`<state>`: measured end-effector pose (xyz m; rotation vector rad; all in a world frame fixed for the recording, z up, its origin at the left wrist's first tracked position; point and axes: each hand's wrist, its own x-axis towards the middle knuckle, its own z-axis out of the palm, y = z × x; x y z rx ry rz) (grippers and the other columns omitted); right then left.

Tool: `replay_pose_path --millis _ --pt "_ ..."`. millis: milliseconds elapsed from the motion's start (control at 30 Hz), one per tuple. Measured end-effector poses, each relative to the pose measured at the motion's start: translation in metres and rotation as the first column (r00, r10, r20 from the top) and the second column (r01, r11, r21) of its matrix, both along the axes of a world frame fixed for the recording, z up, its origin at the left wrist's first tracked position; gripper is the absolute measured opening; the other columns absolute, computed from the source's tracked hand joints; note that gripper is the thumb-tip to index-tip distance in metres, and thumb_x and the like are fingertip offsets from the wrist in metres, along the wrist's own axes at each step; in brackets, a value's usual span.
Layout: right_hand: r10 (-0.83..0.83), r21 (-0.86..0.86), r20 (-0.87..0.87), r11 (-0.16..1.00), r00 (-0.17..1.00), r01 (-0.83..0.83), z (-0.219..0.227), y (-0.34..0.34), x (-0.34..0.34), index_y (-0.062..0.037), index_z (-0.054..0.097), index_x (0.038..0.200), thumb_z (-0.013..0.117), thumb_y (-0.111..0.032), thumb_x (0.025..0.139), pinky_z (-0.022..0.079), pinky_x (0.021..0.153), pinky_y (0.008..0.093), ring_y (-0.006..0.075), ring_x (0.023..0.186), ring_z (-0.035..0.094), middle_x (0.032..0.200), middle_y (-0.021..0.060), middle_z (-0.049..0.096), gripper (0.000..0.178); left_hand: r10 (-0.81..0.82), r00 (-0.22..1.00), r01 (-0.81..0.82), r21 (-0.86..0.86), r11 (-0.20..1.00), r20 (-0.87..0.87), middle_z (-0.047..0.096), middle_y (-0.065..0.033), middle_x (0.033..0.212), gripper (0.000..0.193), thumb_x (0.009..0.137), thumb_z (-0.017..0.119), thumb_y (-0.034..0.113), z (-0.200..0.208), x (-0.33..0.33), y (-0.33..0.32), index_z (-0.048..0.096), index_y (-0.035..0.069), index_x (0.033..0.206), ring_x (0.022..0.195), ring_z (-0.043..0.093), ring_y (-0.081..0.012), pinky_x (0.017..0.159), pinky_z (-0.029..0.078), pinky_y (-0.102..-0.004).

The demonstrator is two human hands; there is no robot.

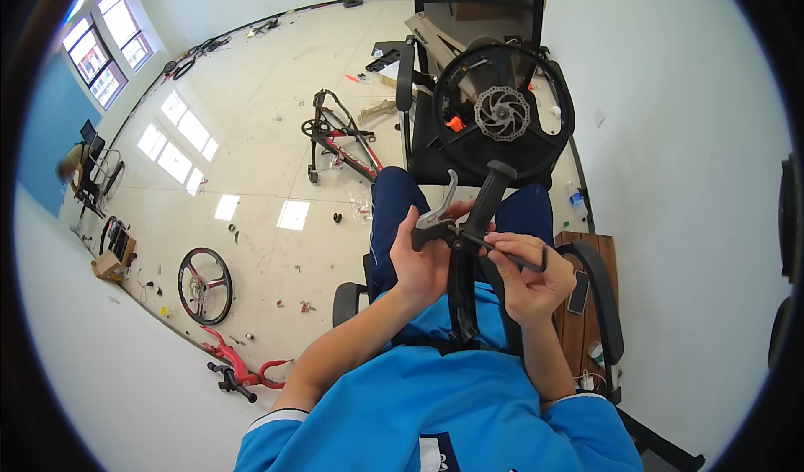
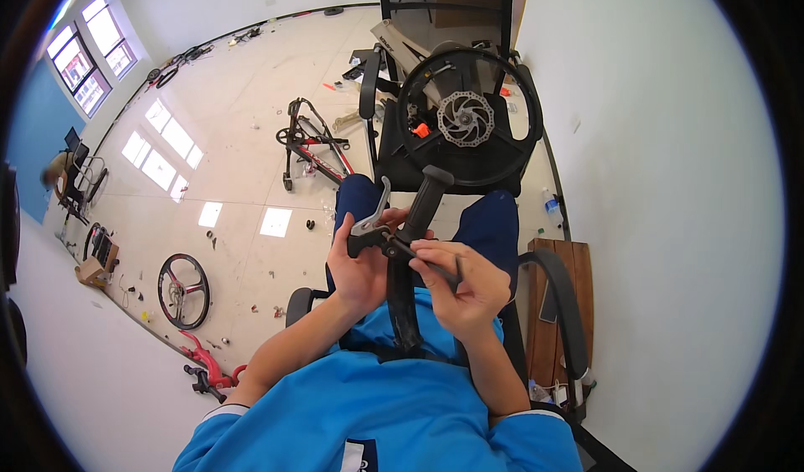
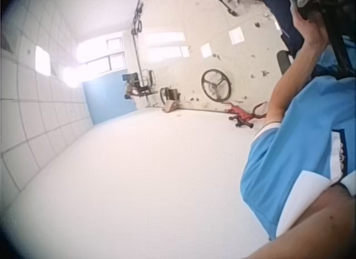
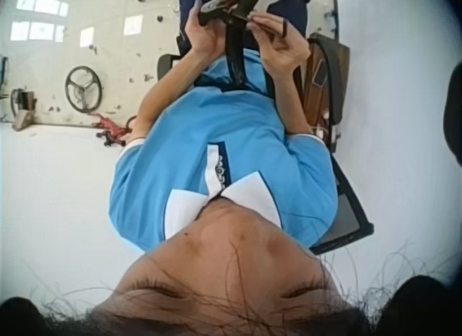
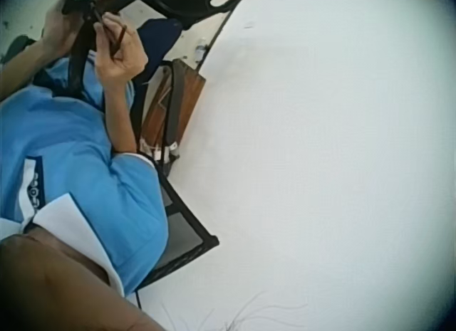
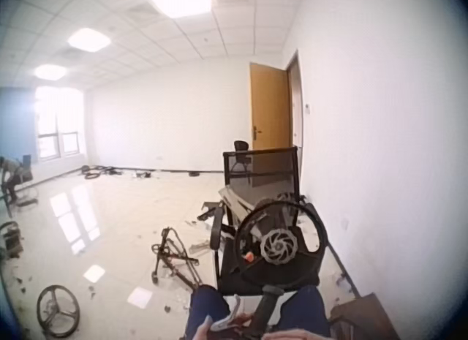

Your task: The person is assembling a bicycle brake lever onto a handlebar grip. They use a small tool to tighten a bolt on the lever clamp, securing it to the grip. The person repeatedly adjusts the lever and tightens the bolt to ensure it is firmly attached.

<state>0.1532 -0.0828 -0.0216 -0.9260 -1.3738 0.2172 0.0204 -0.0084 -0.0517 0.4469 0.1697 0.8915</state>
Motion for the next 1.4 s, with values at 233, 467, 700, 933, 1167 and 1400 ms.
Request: replay_pose_path --millis 233,467,700,933,1167,1400 --pt "0.086 0.000 0.361 0.996 0.928 -0.092 0.024 0.009 0.009 0.0012 0.070 0.101 0.072 0.005 0.078 0.059 0.077 0.0305 0.0285 0.092 0.073 0.098 0.0146 0.074 0.023 -0.066 0.997 0.066 0.005 0.998 0.036 0.058 -0.0221 0.128 0.069 0.099 0.028 0.053 -0.006 0.000 0.004 0.047 -0.004 0.133 0.119 0.056 -0.0318 0.106 0.040 -0.0431" --pt "-0.176 0.068 0.350 0.984 0.920 0.162 0.011 0.011 -0.002 0.0010 0.070 0.098 0.077 0.001 0.078 0.057 0.066 0.0262 0.0230 0.080 0.072 0.091 0.0148 0.073 0.022 -0.039 0.999 0.040 -0.050 0.998 0.012 0.055 -0.0186 0.131 0.064 0.100 0.032 0.050 -0.012 0.002 0.000 0.051 -0.004 0.128 0.121 0.054 -0.0310 0.107 0.039 -0.0446" --pt "-0.157 -0.028 0.209 0.986 0.965 0.166 -0.008 0.008 0.002 0.0023 0.071 0.100 0.077 0.004 0.079 0.056 0.062 0.0229 0.0177 0.072 0.072 0.089 0.0149 0.073 0.023 -0.010 0.999 0.009 -0.040 0.999 -0.037 0.056 -0.0177 0.131 0.063 0.100 0.034 0.051 -0.012 0.004 0.000 0.052 -0.004 0.125 0.123 0.052 -0.0296 0.108 0.037 -0.0425" --pt "-0.018 -0.142 0.211 0.989 0.977 0.049 0.009 0.010 0.004 -0.0006 0.070 0.100 0.076 0.003 0.079 0.055 0.063 0.0245 0.0180 0.076 0.071 0.089 0.0114 0.071 0.022 0.047 0.996 -0.048 -0.022 0.999 -0.070 0.057 -0.0173 0.126 0.064 0.100 0.032 0.052 -0.010 0.006 0.000 0.053 -0.004 0.122 0.119 0.055 -0.0288 0.107 0.038 -0.0416" --pt "-0.142 -0.147 0.424 0.964 0.895 0.222 0.012 0.016 0.004 -0.0027 0.070 0.095 0.081 -0.007 0.076 0.049 0.057 0.0277 0.0201 0.068 0.063 0.084 0.0085 0.066 0.022 0.037 0.994 -0.031 0.059 0.998 -0.098 0.057 -0.0174 0.125 0.063 0.100 0.030 0.052 -0.015 0.004 0.001 0.053 -0.003 0.121 0.114 0.058 -0.0298 0.102 0.044 -0.0423" --pt "-0.080 -0.254 0.350 0.951 0.933 0.177 0.009 0.015 0.001 -0.0008 0.074 0.090 0.080 -0.008 0.077 0.051 0.058 0.0259 0.0195 0.066 0.067 0.079 0.0101 0.068 0.015 0.047 0.995 -0.034 0.155 0.987 -0.082 0.055 -0.0163 0.131 0.059 0.103 0.027 0.047 -0.014 0.005 -0.001 0.053 -0.001 0.126 0.120 0.053 -0.0256 0.107 0.037 -0.0390"
